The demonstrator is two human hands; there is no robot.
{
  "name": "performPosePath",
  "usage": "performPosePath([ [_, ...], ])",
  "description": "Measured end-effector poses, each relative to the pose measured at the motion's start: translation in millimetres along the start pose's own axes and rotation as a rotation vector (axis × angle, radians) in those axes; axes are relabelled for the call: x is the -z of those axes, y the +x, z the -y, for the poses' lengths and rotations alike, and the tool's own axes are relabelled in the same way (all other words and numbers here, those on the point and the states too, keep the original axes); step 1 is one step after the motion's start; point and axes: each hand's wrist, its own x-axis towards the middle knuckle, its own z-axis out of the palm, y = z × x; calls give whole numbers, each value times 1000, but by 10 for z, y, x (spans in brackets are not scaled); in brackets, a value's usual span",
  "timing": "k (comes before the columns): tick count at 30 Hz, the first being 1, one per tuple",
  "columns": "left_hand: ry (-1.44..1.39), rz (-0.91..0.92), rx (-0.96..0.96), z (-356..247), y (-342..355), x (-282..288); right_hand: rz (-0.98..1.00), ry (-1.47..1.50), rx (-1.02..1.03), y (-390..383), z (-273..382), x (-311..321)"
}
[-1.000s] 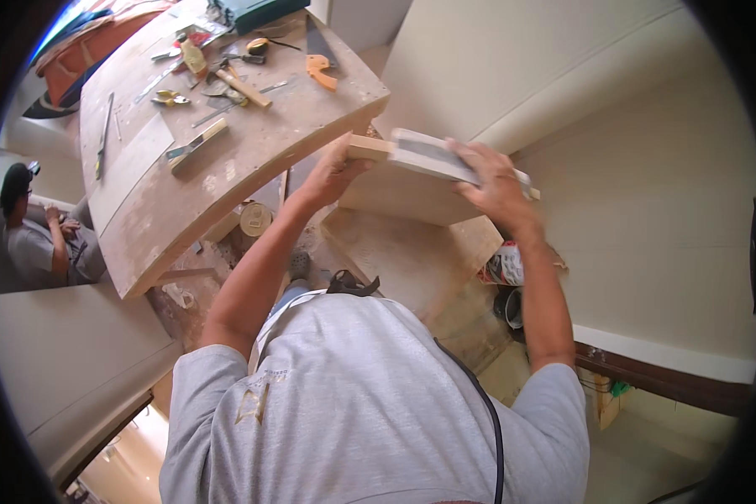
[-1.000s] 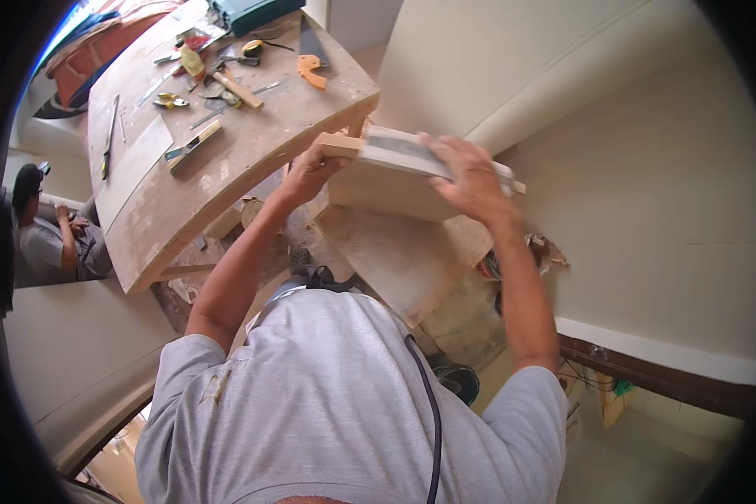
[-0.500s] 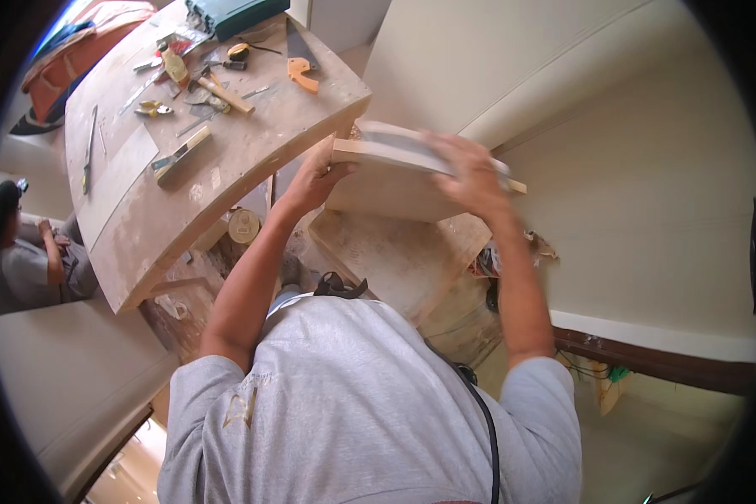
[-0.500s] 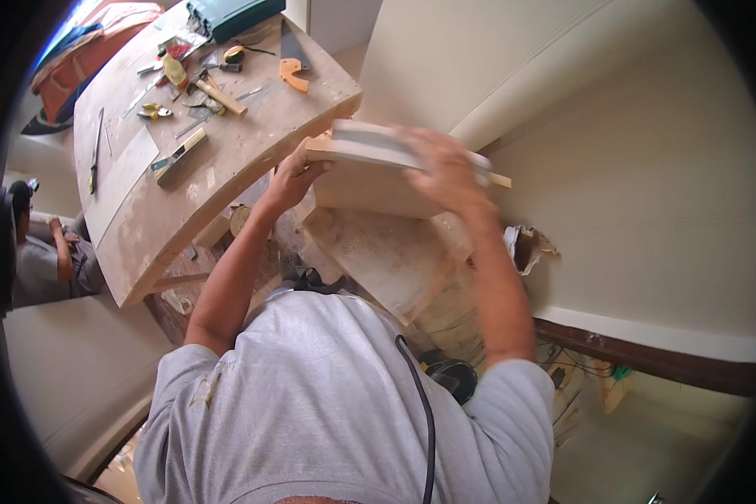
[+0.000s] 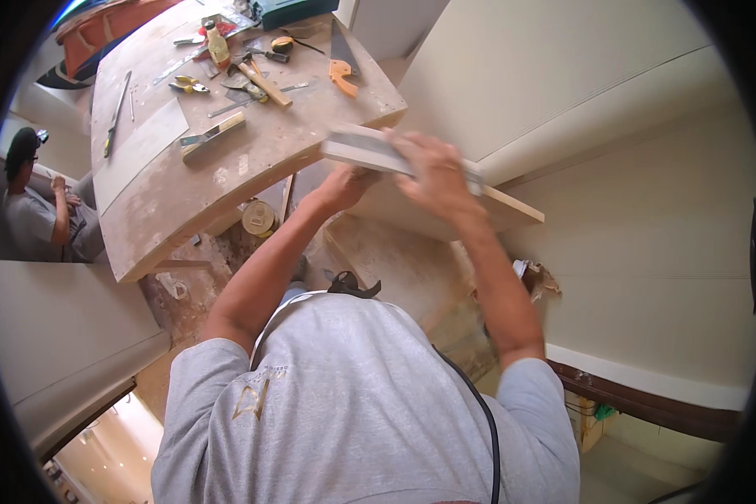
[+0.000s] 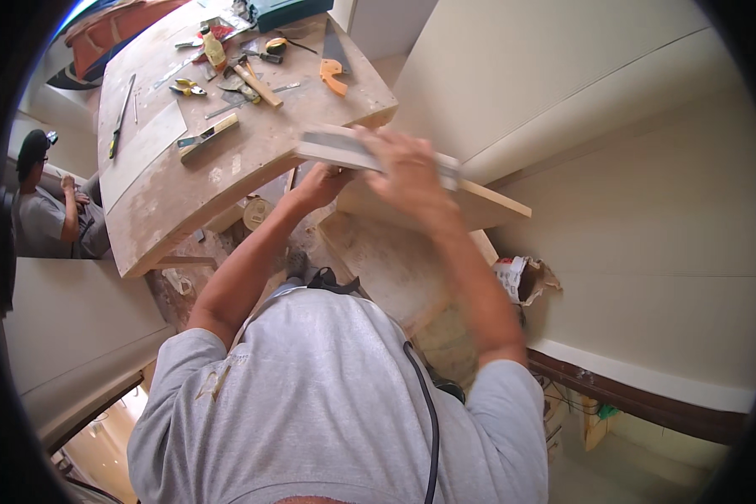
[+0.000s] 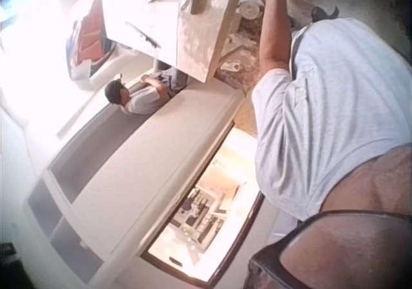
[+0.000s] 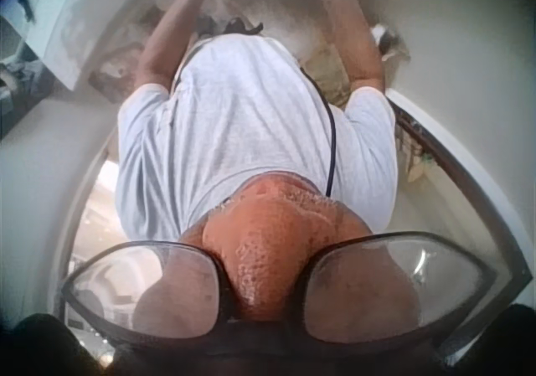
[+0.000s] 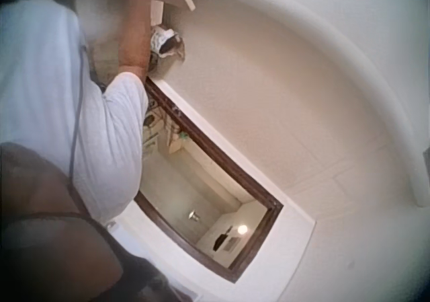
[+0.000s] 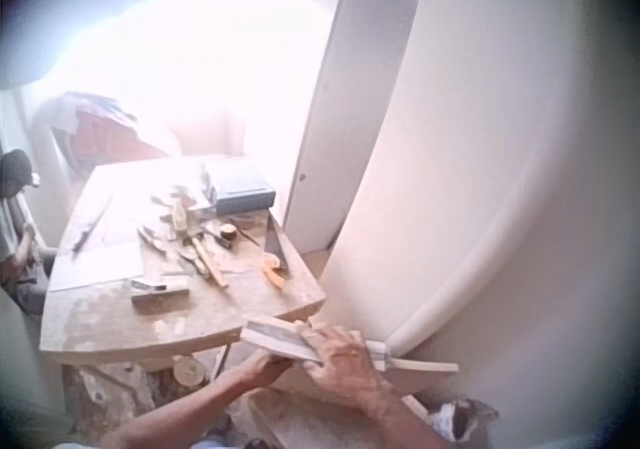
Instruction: The person cuts a piece off a wooden board using a hand saw and then sands the edges of the board with a sanding block.
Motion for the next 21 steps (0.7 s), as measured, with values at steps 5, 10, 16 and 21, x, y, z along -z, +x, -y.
performPosePath([
  [5,433,-153,-304,72,2,33,-24,-49,-41,538,483,-327],
  [10,-13,-19,-15,-206,26,-18,-75,26,-26,-286,-219,117],
  [16,124,-106,-130,-424,16,-80,-39,58,-381,-1621,-1274,877],
  [21,124,-105,-109,-358,-11,-91,-57,62,-264,-1384,-1110,700],
])
